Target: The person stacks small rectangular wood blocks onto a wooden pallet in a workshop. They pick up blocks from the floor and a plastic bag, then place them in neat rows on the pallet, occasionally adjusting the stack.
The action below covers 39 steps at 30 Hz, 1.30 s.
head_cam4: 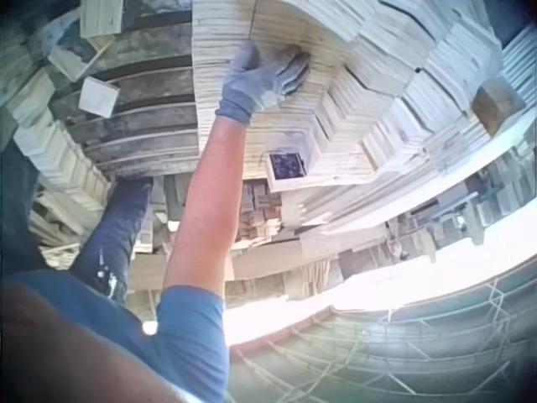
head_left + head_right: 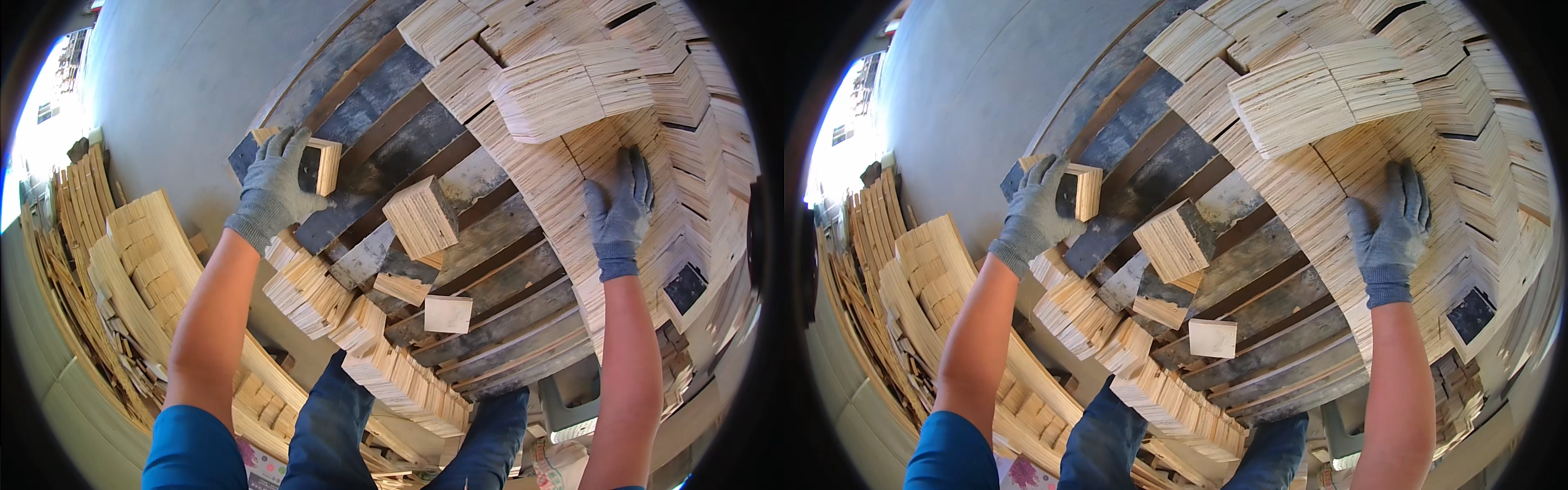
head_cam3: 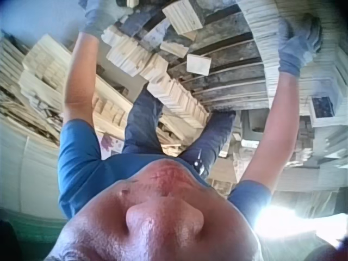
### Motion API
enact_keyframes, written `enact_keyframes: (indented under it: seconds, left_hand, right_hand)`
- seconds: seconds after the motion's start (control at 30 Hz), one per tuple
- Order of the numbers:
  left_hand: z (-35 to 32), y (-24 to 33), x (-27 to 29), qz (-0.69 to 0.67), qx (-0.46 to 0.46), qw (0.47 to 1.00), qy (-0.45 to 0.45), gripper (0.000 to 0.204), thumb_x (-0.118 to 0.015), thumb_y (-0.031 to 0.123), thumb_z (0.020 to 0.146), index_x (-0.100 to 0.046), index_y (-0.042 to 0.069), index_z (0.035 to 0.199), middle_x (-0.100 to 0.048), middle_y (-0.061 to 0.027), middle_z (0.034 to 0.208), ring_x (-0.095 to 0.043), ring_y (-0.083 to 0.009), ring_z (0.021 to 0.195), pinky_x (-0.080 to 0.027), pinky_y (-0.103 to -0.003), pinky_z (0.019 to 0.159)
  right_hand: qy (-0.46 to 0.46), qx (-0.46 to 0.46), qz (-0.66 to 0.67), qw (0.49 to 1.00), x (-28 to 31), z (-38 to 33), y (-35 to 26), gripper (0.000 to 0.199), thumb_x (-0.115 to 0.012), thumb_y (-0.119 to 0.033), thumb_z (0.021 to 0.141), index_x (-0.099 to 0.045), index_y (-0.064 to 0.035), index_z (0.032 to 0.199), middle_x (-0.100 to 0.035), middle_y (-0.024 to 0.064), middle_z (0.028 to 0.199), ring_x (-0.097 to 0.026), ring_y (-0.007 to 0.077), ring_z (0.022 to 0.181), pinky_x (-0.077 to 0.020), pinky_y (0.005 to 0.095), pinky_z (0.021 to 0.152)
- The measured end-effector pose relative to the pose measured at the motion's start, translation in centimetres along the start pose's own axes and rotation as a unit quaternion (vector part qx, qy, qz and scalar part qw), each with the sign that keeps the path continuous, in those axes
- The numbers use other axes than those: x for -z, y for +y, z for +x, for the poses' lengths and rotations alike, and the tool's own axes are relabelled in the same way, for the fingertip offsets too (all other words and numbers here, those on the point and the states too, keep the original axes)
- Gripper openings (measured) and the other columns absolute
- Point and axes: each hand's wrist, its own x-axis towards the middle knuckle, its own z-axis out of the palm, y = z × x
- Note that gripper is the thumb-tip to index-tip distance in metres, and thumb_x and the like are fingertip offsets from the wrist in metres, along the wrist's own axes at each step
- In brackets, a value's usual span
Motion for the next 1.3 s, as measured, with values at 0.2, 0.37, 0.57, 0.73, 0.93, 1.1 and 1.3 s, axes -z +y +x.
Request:
enact_keyframes:
  seconds: [0.2, 0.37, 0.57, 0.73, 0.93, 1.1, 1.3]
  left_hand:
    - [0.6, 0.2, 1.8, 0.100, -0.126, 0.987, -0.021, 0.123, -0.096, 0.040, 0.058, -0.033, 0.007, 0.159, -0.038, -0.0169, 0.160, -0.032, -0.0355, 0.151, -0.025, -0.048, 0.126]
    - [0.0, -2.9, -0.6, 0.108, -0.236, 0.964, 0.053, 0.116, -0.095, 0.036, 0.058, -0.038, 0.004, 0.154, -0.043, -0.0152, 0.155, -0.040, -0.0356, 0.145, -0.030, -0.051, 0.123]
    - [1.5, -1.8, 1.4, -0.087, -0.112, 0.986, 0.089, 0.102, -0.090, 0.025, 0.065, -0.040, 0.003, 0.151, -0.056, -0.0213, 0.139, -0.052, -0.0377, 0.135, -0.040, -0.043, 0.117]
    - [7.0, -2.9, 5.0, -0.402, -0.053, 0.910, 0.089, 0.099, -0.087, 0.026, 0.070, -0.039, -0.002, 0.152, -0.061, -0.0215, 0.135, -0.056, -0.0314, 0.132, -0.045, -0.041, 0.113]
    - [15.8, -0.9, 8.8, -0.629, -0.059, 0.774, 0.040, 0.084, -0.080, 0.023, 0.081, -0.043, -0.005, 0.150, -0.059, -0.0194, 0.138, -0.057, -0.0292, 0.130, -0.048, -0.040, 0.110]
    - [20.9, 1.8, 11.0, -0.668, -0.067, 0.741, 0.016, 0.067, -0.073, 0.017, 0.088, -0.049, -0.003, 0.147, -0.064, -0.0143, 0.130, -0.062, -0.0243, 0.122, -0.051, -0.039, 0.106]
    - [24.1, 8.0, 14.1, -0.551, -0.077, 0.831, -0.019, 0.059, -0.069, 0.031, 0.096, -0.055, 0.003, 0.146, -0.066, -0.0146, 0.132, -0.062, -0.0258, 0.124, -0.050, -0.040, 0.107]
  right_hand:
    - [0.002, -0.005, 0.001, 1.000, 0.2, 0.1, -0.2, 0.076, -0.070, -0.049, 0.092, -0.047, -0.0076, 0.151, -0.046, 0.0190, 0.156, -0.045, 0.0417, 0.141, -0.0377, 0.0551, 0.116]
    - [0.000, 0.001, 0.009, 1.000, 0.3, 0.2, -0.4, 0.076, -0.069, -0.050, 0.091, -0.048, -0.0065, 0.151, -0.047, 0.0204, 0.155, -0.045, 0.0434, 0.140, -0.0377, 0.0555, 0.115]
    - [0.002, 0.001, 0.008, 1.000, 0.7, 0.1, -0.4, 0.078, -0.070, -0.049, 0.089, -0.048, -0.0059, 0.150, -0.047, 0.0221, 0.154, -0.045, 0.0447, 0.139, -0.0374, 0.0577, 0.115]
    - [-0.022, -0.025, 0.020, 0.999, 1.1, 0.3, -0.7, 0.082, -0.074, -0.047, 0.085, -0.047, -0.0058, 0.151, -0.044, 0.0219, 0.156, -0.041, 0.0447, 0.142, -0.0337, 0.0591, 0.116]
    - [-0.028, -0.033, 0.029, 0.999, 1.3, 0.7, -0.8, 0.085, -0.076, -0.046, 0.082, -0.047, -0.0055, 0.150, -0.044, 0.0224, 0.155, -0.041, 0.0439, 0.142, -0.0331, 0.0589, 0.116]
    - [-0.027, -0.036, 0.037, 0.998, 1.6, 0.9, -0.9, 0.084, -0.077, -0.046, 0.081, -0.049, -0.0042, 0.148, -0.045, 0.0224, 0.154, -0.042, 0.0428, 0.142, -0.0327, 0.0584, 0.116]
    - [-0.053, -0.062, 0.031, 0.996, 1.9, 0.8, -1.0, 0.082, -0.075, -0.048, 0.082, -0.050, -0.0037, 0.147, -0.045, 0.0226, 0.155, -0.040, 0.0424, 0.144, -0.0284, 0.0590, 0.118]
